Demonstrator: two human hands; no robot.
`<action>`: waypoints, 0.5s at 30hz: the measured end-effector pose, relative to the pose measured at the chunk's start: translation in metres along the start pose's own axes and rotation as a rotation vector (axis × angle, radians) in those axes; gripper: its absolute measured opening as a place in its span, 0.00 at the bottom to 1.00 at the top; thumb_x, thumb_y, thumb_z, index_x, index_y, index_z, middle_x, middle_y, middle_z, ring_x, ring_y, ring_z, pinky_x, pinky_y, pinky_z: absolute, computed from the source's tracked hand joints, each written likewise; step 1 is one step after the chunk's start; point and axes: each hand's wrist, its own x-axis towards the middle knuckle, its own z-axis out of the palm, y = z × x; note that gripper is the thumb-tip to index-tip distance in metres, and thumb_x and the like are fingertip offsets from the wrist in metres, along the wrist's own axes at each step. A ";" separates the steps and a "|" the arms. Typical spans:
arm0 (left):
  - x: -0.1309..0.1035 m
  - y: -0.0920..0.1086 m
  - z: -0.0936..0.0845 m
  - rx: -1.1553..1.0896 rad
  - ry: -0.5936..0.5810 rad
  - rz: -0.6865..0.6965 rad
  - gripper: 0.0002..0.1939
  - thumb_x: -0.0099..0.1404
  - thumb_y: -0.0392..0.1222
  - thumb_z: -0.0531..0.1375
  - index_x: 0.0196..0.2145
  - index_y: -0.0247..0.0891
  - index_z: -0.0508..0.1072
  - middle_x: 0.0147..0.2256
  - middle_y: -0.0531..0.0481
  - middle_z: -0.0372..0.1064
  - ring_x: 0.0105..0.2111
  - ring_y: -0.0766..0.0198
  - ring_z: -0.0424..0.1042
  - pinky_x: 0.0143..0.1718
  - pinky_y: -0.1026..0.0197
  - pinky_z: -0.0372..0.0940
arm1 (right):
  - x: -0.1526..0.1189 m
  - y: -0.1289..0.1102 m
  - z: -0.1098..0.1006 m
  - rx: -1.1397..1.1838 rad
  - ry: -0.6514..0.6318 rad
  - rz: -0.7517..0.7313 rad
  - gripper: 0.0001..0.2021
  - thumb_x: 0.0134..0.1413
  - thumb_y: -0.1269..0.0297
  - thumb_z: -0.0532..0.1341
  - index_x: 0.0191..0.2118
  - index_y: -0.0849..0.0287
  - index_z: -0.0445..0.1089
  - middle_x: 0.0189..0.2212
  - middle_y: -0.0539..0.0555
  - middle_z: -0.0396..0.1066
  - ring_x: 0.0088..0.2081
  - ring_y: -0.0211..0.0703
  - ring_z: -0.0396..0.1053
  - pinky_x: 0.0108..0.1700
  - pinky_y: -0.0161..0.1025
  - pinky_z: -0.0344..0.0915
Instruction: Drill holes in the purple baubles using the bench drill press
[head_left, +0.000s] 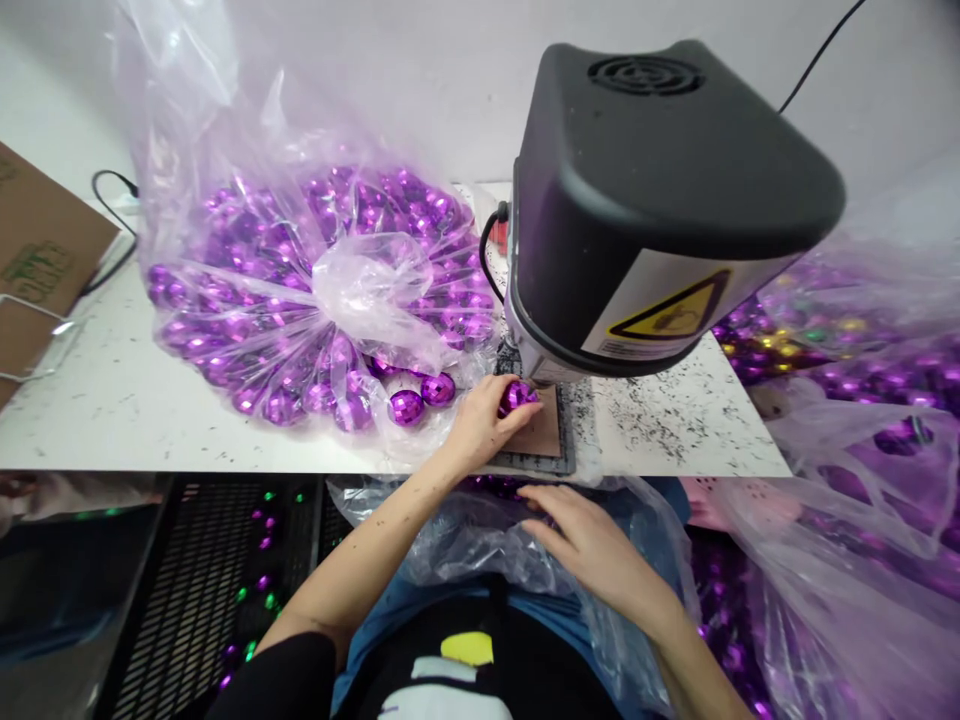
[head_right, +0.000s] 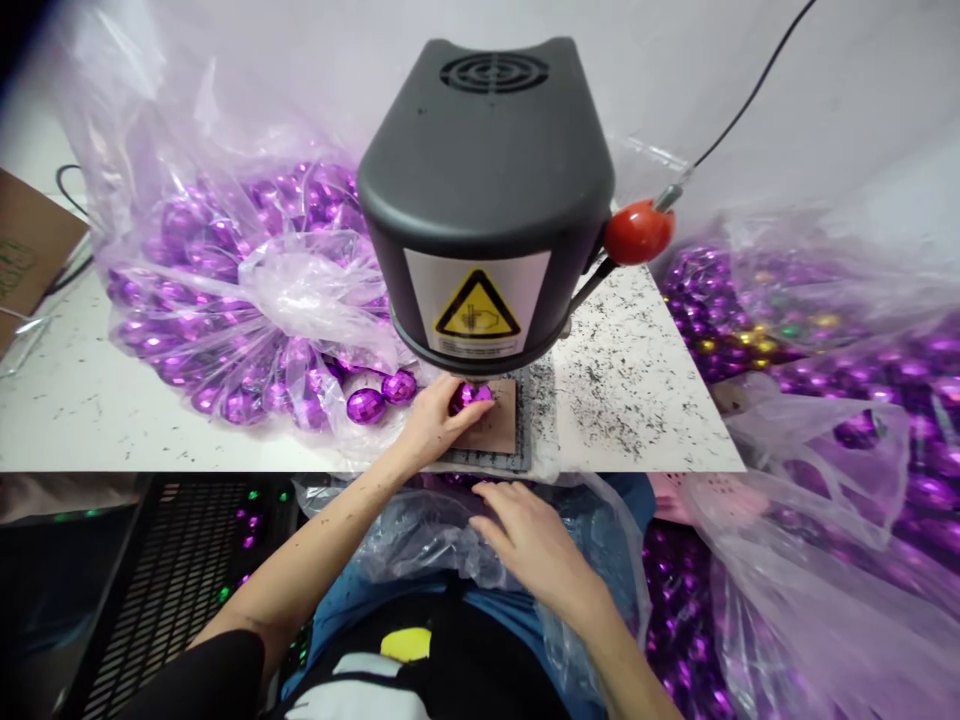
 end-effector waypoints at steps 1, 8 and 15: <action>0.000 -0.001 -0.003 -0.035 -0.015 -0.031 0.16 0.68 0.52 0.60 0.46 0.38 0.72 0.37 0.50 0.71 0.36 0.63 0.70 0.39 0.62 0.63 | 0.000 -0.001 0.009 -0.014 -0.049 -0.009 0.22 0.63 0.49 0.52 0.59 0.48 0.65 0.57 0.53 0.66 0.59 0.45 0.64 0.64 0.47 0.61; -0.007 0.002 0.001 0.069 -0.009 0.098 0.16 0.66 0.49 0.62 0.47 0.38 0.70 0.42 0.46 0.70 0.43 0.59 0.69 0.45 0.58 0.62 | -0.009 -0.004 0.028 -0.079 -0.208 -0.045 0.23 0.61 0.53 0.55 0.60 0.50 0.65 0.57 0.55 0.66 0.60 0.48 0.63 0.66 0.49 0.60; -0.011 0.006 0.021 0.095 0.105 0.055 0.12 0.68 0.44 0.59 0.47 0.38 0.66 0.40 0.47 0.69 0.44 0.57 0.68 0.50 0.54 0.58 | -0.025 -0.011 -0.021 -0.055 -0.082 -0.112 0.27 0.64 0.43 0.47 0.64 0.45 0.59 0.63 0.51 0.60 0.64 0.43 0.59 0.68 0.47 0.58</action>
